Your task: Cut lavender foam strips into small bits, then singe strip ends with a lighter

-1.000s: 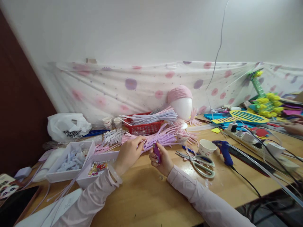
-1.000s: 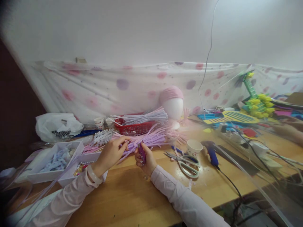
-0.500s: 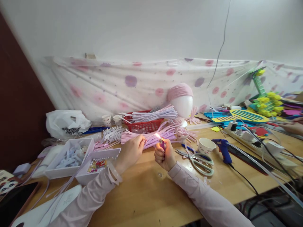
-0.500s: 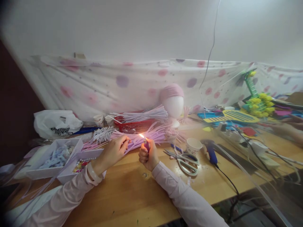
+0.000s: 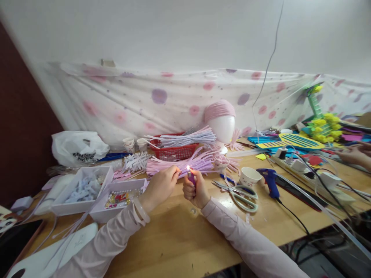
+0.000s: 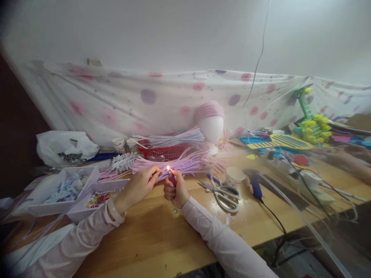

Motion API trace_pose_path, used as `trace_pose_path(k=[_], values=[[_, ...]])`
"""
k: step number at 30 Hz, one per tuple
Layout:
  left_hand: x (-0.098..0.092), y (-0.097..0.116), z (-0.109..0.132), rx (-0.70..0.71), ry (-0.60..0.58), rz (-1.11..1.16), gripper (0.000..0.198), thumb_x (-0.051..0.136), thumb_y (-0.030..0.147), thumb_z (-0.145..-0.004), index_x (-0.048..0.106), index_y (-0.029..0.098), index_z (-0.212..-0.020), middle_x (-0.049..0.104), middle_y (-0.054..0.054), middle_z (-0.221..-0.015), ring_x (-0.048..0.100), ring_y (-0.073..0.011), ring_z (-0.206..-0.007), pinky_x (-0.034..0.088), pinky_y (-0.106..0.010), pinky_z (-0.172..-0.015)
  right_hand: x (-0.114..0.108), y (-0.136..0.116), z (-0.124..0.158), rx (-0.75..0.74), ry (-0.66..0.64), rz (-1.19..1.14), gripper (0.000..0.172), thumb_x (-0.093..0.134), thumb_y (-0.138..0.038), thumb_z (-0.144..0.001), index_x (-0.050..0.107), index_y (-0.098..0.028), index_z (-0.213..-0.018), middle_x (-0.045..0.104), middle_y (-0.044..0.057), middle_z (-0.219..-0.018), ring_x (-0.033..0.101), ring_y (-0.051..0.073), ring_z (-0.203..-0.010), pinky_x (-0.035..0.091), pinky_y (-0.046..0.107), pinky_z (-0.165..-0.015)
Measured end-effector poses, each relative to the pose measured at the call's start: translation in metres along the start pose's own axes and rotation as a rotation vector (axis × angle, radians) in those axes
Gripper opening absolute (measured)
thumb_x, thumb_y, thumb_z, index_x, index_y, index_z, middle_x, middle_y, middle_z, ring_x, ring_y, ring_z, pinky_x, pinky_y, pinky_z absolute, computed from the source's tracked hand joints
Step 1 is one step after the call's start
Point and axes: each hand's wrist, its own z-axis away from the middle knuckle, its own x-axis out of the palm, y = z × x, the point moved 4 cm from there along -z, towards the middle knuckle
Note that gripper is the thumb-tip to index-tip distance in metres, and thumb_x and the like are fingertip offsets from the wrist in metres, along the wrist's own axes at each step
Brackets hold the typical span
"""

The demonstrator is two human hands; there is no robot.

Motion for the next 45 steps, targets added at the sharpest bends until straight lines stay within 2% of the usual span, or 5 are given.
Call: trace_pose_path(k=[6, 20, 33, 36, 45], values=[[0.0, 0.002, 0.002, -0.008, -0.008, 0.007, 0.022, 0.033, 0.022, -0.089, 0.054, 0.019, -0.081, 0.06, -0.002, -0.071, 0.054, -0.0149, -0.065, 0.035, -0.025, -0.061, 0.002, 0.001, 0.0, 0.004, 0.001, 0.018, 0.045, 0.04, -0.051, -0.076, 0.028, -0.022, -0.045, 0.017, -0.01, -0.033, 0.007, 0.004, -0.03, 0.008, 0.017, -0.029], [-0.005, -0.001, 0.0, 0.027, 0.041, 0.025, 0.021, 0.035, 0.022, -0.088, 0.056, 0.02, -0.085, 0.065, -0.004, -0.079, 0.059, -0.0173, -0.073, 0.037, -0.027, -0.064, -0.004, -0.021, 0.007, -0.19, 0.073, -0.132, 0.047, 0.046, -0.052, -0.073, 0.025, -0.021, -0.045, 0.013, -0.01, -0.036, 0.007, 0.003, -0.031, 0.009, 0.017, -0.03], [-0.002, 0.001, 0.002, 0.032, 0.019, 0.031, 0.022, 0.034, 0.023, -0.088, 0.056, 0.018, -0.085, 0.062, -0.003, -0.074, 0.056, -0.0157, -0.068, 0.037, -0.027, -0.062, -0.002, 0.011, -0.002, 0.085, 0.063, 0.08, 0.05, 0.041, -0.059, -0.073, 0.026, -0.022, -0.045, 0.017, -0.011, -0.032, 0.007, 0.004, -0.03, 0.007, 0.018, -0.029], [-0.008, 0.002, 0.002, 0.047, 0.051, 0.034, 0.021, 0.035, 0.023, -0.089, 0.056, 0.018, -0.087, 0.063, -0.004, -0.077, 0.058, -0.0162, -0.071, 0.038, -0.027, -0.065, -0.004, 0.021, -0.005, 0.165, 0.056, 0.131, 0.054, 0.039, -0.066, -0.075, 0.026, -0.021, -0.046, 0.018, -0.011, -0.033, 0.006, 0.003, -0.03, 0.005, 0.018, -0.03], [-0.057, 0.012, 0.013, 0.099, 0.184, 0.016, 0.017, 0.043, 0.025, -0.087, 0.059, 0.021, -0.089, 0.066, -0.001, -0.081, 0.059, -0.0144, -0.075, 0.042, -0.024, -0.068, -0.011, 0.023, -0.009, 0.092, 0.017, 0.029, 0.055, 0.043, -0.069, -0.071, 0.033, -0.02, -0.048, 0.021, -0.011, -0.035, 0.008, 0.002, -0.031, 0.003, 0.018, -0.032]])
